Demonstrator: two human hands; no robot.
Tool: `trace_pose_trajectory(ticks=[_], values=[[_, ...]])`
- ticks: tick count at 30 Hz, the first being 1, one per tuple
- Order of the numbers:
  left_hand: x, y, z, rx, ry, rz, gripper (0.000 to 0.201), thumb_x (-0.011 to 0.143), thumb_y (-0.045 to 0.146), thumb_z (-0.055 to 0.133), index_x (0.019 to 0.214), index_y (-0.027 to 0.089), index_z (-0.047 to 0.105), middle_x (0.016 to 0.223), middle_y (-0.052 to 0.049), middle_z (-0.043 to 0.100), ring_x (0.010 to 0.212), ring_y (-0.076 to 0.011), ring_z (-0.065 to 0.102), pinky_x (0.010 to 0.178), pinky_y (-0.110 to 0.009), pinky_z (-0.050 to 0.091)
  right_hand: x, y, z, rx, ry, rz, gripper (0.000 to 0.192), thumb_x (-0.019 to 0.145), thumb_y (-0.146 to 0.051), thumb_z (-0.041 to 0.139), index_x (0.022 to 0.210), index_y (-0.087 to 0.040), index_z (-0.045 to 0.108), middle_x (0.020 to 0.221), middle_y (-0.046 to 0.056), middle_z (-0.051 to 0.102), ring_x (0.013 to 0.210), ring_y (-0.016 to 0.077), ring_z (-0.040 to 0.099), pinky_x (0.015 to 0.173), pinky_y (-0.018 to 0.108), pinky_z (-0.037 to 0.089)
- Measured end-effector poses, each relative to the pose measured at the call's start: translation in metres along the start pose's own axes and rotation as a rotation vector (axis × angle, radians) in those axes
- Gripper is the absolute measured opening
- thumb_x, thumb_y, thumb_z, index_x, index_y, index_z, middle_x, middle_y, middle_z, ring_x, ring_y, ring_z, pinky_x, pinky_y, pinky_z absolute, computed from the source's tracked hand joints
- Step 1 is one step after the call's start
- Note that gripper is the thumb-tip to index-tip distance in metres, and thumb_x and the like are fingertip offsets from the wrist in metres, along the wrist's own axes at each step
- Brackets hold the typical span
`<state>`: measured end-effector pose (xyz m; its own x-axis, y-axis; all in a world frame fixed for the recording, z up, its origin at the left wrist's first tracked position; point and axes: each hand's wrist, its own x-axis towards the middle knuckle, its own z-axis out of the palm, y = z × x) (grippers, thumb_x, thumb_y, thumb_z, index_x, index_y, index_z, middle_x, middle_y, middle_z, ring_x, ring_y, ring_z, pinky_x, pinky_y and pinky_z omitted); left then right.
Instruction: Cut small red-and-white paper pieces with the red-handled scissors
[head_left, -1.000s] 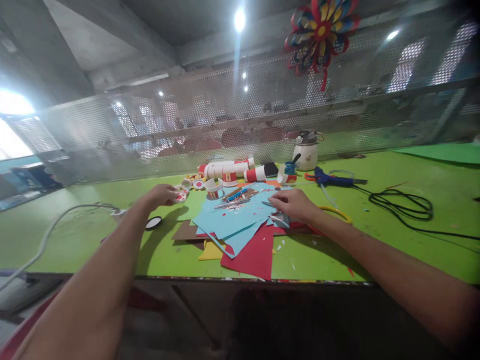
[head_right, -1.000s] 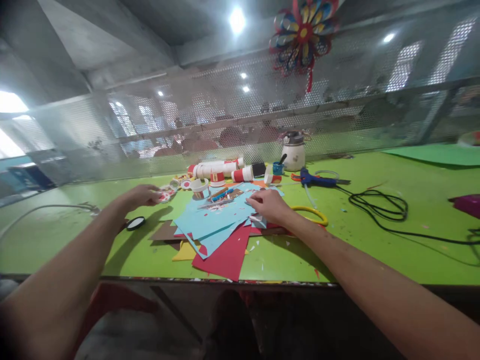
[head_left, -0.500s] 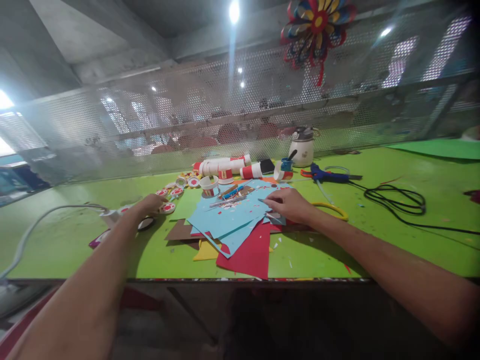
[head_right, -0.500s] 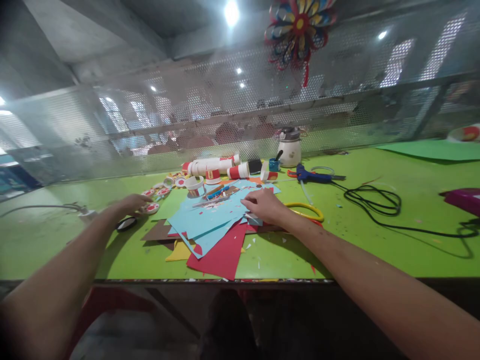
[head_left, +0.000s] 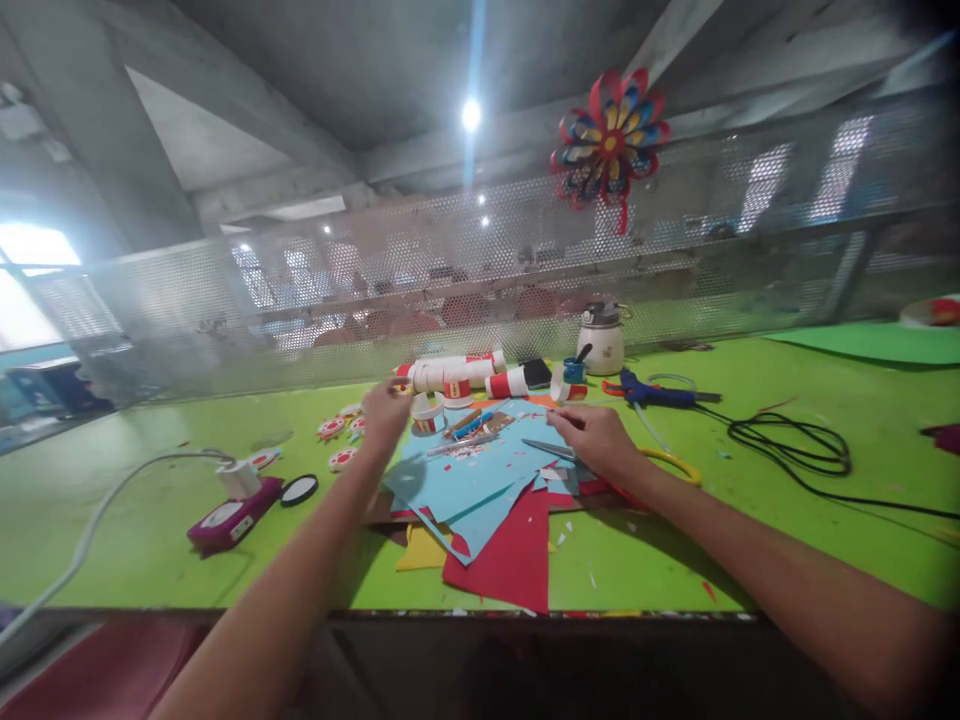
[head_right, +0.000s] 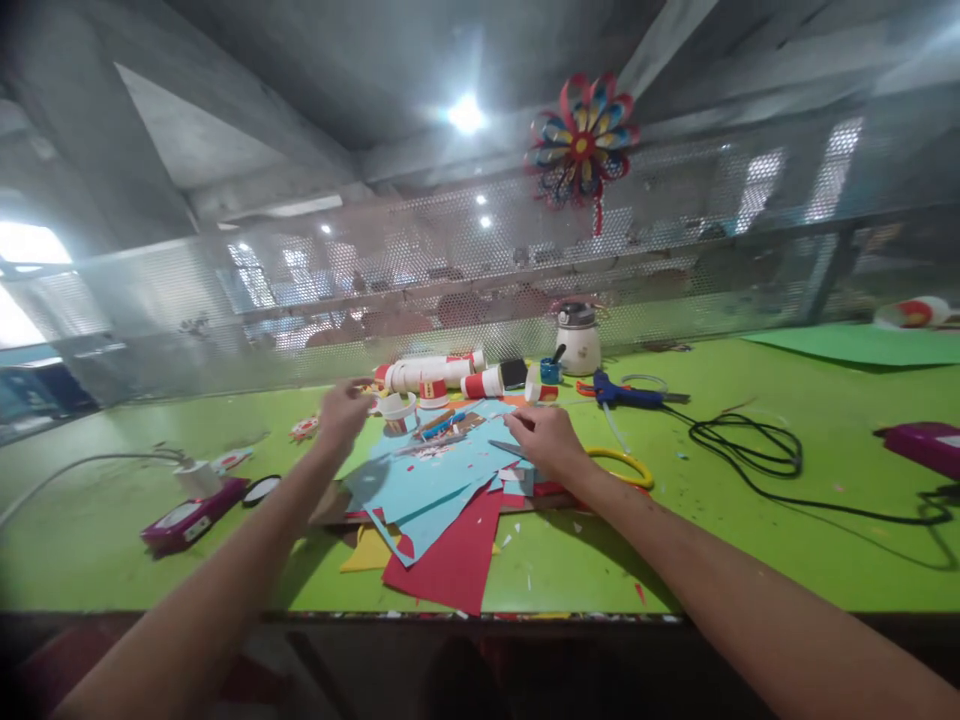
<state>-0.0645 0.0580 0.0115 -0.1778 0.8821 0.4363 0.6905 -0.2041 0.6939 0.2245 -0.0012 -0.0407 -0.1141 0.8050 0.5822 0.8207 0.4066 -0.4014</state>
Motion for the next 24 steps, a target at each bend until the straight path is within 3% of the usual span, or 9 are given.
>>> trace_pose_trajectory(ticks=[4, 8, 13, 16, 20, 24], values=[[-0.027, 0.036, 0.065, 0.031, -0.271, 0.337, 0.030, 0.061, 0.008, 0.057, 0.086, 0.018, 0.072, 0.071, -0.003, 0.062, 0.068, -0.0169, 0.057, 0.065, -0.028, 0.043, 0.001, 0.001, -0.001, 0.008, 0.029, 0.058, 0.020, 0.092, -0.028, 0.055, 0.103, -0.014, 0.062, 0.100, 0.003, 0.065, 0.081, 0.0189, 0.065, 0.069, 0.034, 0.055], [-0.045, 0.046, 0.100, 0.065, -0.364, 0.518, 0.040, 0.058, -0.001, 0.052, 0.087, 0.018, 0.071, 0.075, -0.004, 0.060, 0.071, -0.0175, 0.055, 0.068, -0.030, 0.043, 0.003, 0.004, -0.002, 0.009, 0.024, 0.107, 0.021, 0.091, -0.029, 0.055, 0.103, -0.013, 0.062, 0.100, 0.003, 0.065, 0.081, 0.0198, 0.065, 0.068, 0.034, 0.055], [-0.053, 0.030, 0.106, 0.073, -0.431, 0.599, 0.028, 0.064, 0.012, 0.063, 0.091, 0.018, 0.068, 0.088, -0.007, 0.060, 0.076, -0.0186, 0.057, 0.072, -0.032, 0.047, 0.008, 0.016, 0.001, -0.016, 0.007, 0.153, 0.021, 0.091, -0.028, 0.056, 0.107, -0.014, 0.061, 0.104, 0.004, 0.064, 0.085, 0.0202, 0.065, 0.071, 0.036, 0.054], [-0.056, 0.025, 0.101, 0.058, -0.424, 0.606, 0.040, 0.069, 0.015, 0.060, 0.110, 0.018, 0.062, 0.108, -0.011, 0.057, 0.095, -0.0221, 0.057, 0.085, -0.035, 0.045, 0.011, 0.025, 0.003, -0.029, -0.009, 0.164, 0.021, 0.092, -0.025, 0.056, 0.110, -0.015, 0.059, 0.108, 0.006, 0.063, 0.087, 0.0190, 0.064, 0.074, 0.038, 0.054], [-0.060, 0.030, 0.096, 0.013, -0.392, 0.607, 0.066, 0.071, 0.014, 0.056, 0.135, 0.021, 0.040, 0.133, -0.012, 0.046, 0.119, -0.0245, 0.045, 0.101, -0.038, 0.035, 0.014, 0.031, 0.004, -0.047, -0.024, 0.170, 0.022, 0.092, -0.025, 0.055, 0.112, -0.016, 0.058, 0.113, 0.007, 0.062, 0.092, 0.0202, 0.063, 0.078, 0.040, 0.053], [-0.059, 0.029, 0.100, -0.069, -0.360, 0.563, 0.073, 0.068, 0.018, 0.062, 0.136, 0.023, 0.038, 0.132, -0.010, 0.049, 0.120, -0.0252, 0.045, 0.101, -0.039, 0.036, 0.014, 0.031, 0.003, -0.058, -0.036, 0.187, 0.022, 0.092, -0.025, 0.055, 0.112, -0.017, 0.058, 0.114, 0.007, 0.061, 0.093, 0.0207, 0.062, 0.079, 0.041, 0.052]])
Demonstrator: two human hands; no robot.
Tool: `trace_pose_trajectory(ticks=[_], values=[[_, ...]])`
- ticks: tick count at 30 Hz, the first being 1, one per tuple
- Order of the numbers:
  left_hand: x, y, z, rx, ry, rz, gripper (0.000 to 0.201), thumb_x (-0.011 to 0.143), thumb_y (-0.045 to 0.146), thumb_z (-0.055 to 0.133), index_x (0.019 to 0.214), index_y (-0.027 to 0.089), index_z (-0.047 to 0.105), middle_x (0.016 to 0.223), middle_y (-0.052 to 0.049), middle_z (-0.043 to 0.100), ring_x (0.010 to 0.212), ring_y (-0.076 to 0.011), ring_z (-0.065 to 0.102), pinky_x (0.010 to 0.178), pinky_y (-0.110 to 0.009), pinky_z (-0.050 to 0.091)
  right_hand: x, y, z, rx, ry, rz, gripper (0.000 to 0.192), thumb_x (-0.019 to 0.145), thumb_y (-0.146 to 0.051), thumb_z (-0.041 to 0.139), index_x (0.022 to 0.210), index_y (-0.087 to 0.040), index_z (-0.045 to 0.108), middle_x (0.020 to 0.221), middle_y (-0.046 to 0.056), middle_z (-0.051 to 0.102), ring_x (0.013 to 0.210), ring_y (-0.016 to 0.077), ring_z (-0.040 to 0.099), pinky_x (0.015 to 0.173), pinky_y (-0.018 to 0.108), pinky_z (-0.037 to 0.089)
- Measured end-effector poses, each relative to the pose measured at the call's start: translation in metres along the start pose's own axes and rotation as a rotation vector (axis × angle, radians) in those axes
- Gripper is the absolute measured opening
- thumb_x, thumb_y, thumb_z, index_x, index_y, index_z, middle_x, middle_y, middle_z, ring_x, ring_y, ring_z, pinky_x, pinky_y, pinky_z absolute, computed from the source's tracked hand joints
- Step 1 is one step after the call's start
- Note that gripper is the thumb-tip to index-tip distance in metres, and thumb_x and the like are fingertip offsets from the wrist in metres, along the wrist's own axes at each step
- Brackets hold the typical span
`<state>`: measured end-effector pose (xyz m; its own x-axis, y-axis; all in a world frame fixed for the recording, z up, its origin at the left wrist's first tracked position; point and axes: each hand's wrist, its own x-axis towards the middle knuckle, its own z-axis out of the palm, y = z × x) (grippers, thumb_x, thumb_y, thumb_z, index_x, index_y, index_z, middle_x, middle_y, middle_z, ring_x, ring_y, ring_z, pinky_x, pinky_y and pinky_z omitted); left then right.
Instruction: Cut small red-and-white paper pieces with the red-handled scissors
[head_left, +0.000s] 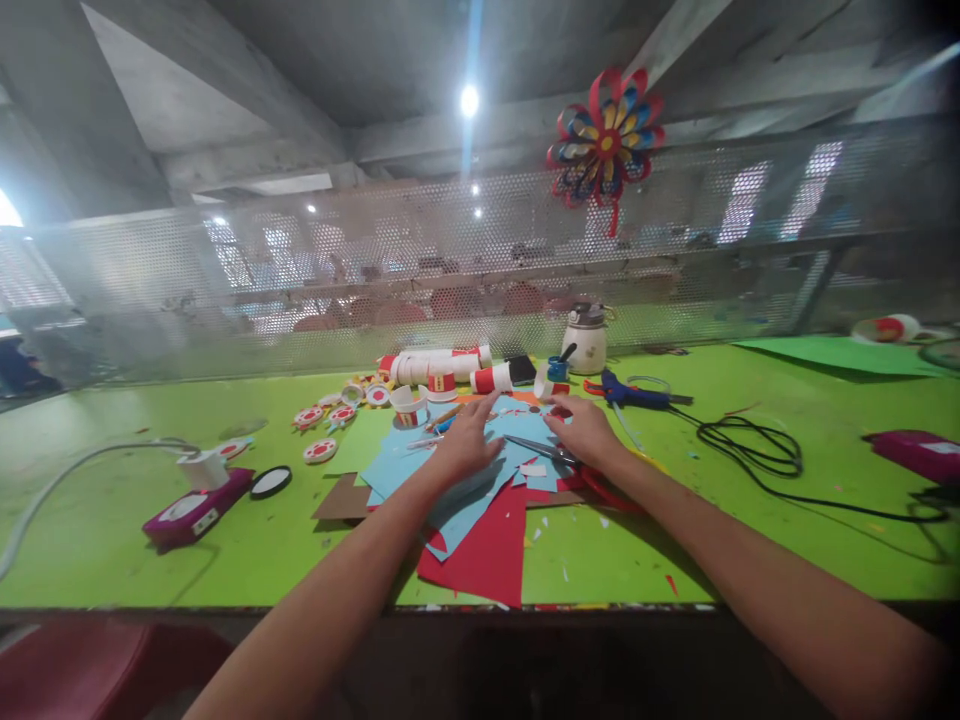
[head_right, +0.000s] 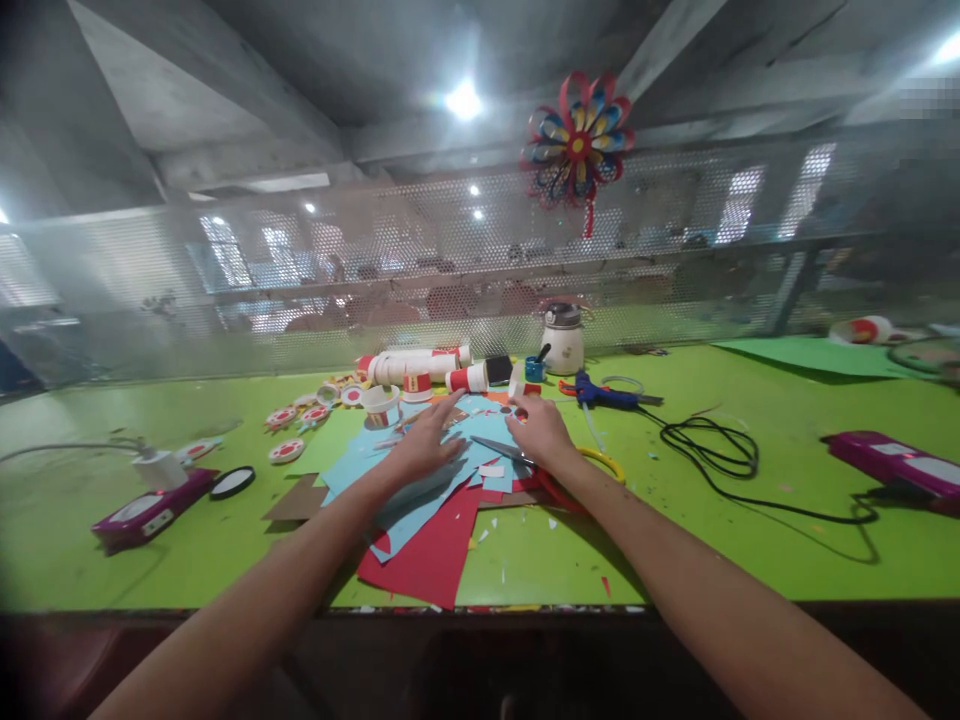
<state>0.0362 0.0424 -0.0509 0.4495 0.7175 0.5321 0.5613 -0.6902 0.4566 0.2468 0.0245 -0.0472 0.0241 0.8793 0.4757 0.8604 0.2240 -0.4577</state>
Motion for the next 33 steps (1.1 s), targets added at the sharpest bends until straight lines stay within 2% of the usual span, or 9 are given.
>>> trace_pose_trajectory(ticks=[4, 7, 10, 13, 19, 25, 33], values=[[0.010, -0.017, -0.004, -0.092, 0.186, -0.148, 0.056, 0.073, 0.013, 0.052, 0.129, 0.018, 0.045, 0.124, -0.012, 0.056, 0.113, -0.0237, 0.052, 0.097, -0.040, 0.039, 0.001, 0.002, -0.001, 0.009, -0.020, 0.028, 0.023, 0.092, -0.025, 0.055, 0.113, -0.017, 0.058, 0.114, 0.007, 0.061, 0.093, 0.0205, 0.063, 0.078, 0.040, 0.053], [0.017, -0.033, -0.017, -0.161, 0.351, -0.315, 0.050, 0.071, 0.010, 0.047, 0.121, 0.013, 0.051, 0.103, -0.012, 0.064, 0.097, -0.0226, 0.060, 0.089, -0.040, 0.045, 0.002, 0.004, 0.000, 0.027, -0.034, 0.046, 0.023, 0.092, -0.025, 0.055, 0.113, -0.016, 0.058, 0.113, 0.007, 0.062, 0.091, 0.0202, 0.063, 0.077, 0.040, 0.053], [0.019, -0.043, -0.030, -0.253, 0.464, -0.441, 0.049, 0.068, 0.008, 0.042, 0.116, 0.012, 0.052, 0.093, -0.010, 0.066, 0.087, -0.0197, 0.063, 0.074, -0.033, 0.051, 0.002, 0.005, -0.001, 0.056, -0.048, 0.044, 0.022, 0.092, -0.025, 0.055, 0.112, -0.017, 0.059, 0.113, 0.007, 0.062, 0.090, 0.0199, 0.063, 0.076, 0.039, 0.053], [0.019, -0.046, -0.037, -0.335, 0.523, -0.526, 0.048, 0.065, 0.008, 0.041, 0.110, 0.012, 0.055, 0.087, -0.008, 0.067, 0.078, -0.0163, 0.065, 0.064, -0.027, 0.052, 0.001, 0.005, -0.002, 0.094, -0.046, 0.037, 0.022, 0.092, -0.026, 0.055, 0.111, -0.016, 0.059, 0.113, 0.006, 0.062, 0.091, 0.0208, 0.063, 0.076, 0.039, 0.053], [0.018, -0.040, -0.039, -0.369, 0.553, -0.572, 0.040, 0.067, 0.017, 0.045, 0.105, 0.010, 0.058, 0.077, -0.006, 0.066, 0.068, -0.0137, 0.063, 0.060, -0.024, 0.050, 0.000, 0.003, -0.004, 0.153, -0.012, 0.082, 0.024, 0.091, -0.026, 0.056, 0.112, -0.016, 0.059, 0.112, 0.006, 0.062, 0.090, 0.0209, 0.064, 0.075, 0.038, 0.054], [0.015, -0.033, -0.041, -0.221, 0.530, -0.570, 0.033, 0.065, 0.021, 0.048, 0.092, 0.014, 0.066, 0.056, 0.001, 0.055, 0.061, -0.0171, 0.057, 0.057, -0.026, 0.043, 0.000, 0.002, -0.005, 0.143, 0.034, 0.117, 0.025, 0.091, -0.028, 0.057, 0.111, -0.014, 0.059, 0.112, 0.005, 0.062, 0.091, 0.0232, 0.063, 0.075, 0.039, 0.054], [0.013, -0.031, -0.035, -0.082, 0.467, -0.498, 0.026, 0.056, 0.012, 0.054, 0.079, 0.016, 0.066, 0.059, 0.000, 0.055, 0.065, -0.0195, 0.055, 0.059, -0.028, 0.039, 0.004, 0.015, -0.004, 0.148, 0.090, 0.162, 0.024, 0.091, -0.027, 0.056, 0.112, -0.016, 0.059, 0.114, 0.006, 0.061, 0.092, 0.0227, 0.063, 0.076, 0.039, 0.053]])
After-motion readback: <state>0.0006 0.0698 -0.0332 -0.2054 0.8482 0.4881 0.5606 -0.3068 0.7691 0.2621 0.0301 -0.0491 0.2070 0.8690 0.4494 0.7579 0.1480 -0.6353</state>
